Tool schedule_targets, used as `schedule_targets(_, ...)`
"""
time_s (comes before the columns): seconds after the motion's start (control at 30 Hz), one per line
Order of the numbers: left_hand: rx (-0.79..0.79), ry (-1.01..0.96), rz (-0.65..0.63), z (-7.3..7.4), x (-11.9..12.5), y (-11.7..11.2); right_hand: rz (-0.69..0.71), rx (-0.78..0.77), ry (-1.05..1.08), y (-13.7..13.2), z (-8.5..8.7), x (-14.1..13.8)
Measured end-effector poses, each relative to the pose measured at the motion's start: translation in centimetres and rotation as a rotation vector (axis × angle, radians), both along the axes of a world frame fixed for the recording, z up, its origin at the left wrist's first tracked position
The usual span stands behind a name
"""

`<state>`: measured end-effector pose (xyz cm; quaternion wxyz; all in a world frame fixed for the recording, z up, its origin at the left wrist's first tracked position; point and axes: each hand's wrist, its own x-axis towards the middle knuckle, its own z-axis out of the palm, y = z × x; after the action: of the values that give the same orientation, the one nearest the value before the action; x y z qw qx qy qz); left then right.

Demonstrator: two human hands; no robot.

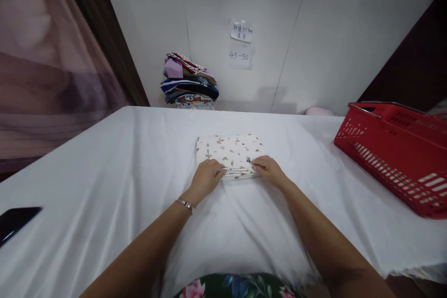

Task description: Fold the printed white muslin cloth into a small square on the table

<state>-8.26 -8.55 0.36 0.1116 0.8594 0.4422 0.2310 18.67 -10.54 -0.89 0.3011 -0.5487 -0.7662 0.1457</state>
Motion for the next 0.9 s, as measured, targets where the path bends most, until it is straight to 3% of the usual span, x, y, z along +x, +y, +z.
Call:
schedule_targets(0.2,-0.008,-0.023,0.051,-0.6,0.3,-0.3,-0.001,-0.018,-0.069,0.0,-0.4,-0.3)
schedule_targets(0.37,-0.026,-0.06,0.047,-0.5,0.3,-0.4,-0.059,0.054,-0.017,-0.8,-0.2,-0.8)
schedule_targets(0.5,-0.023,-0.134,0.045,-0.6,0.1,-0.5,0.004,0.057,-0.027,-1.0,-0.1,-0.6)
schedule_targets(0.6,-0.002,-0.151,0.037,-0.8,0.0,-0.5,0.052,0.062,-0.039,-1.0,-0.1,-0.3)
schedule_targets(0.73,0.05,-0.097,0.021,-1.1,0.0,-0.6,0.015,0.059,-0.054,-1.1,-0.1,-0.2)
schedule_targets(0.9,0.18,-0.007,-0.029,-1.4,-0.1,-0.5,0.066,0.189,-0.002,-1.2,-0.2,0.0)
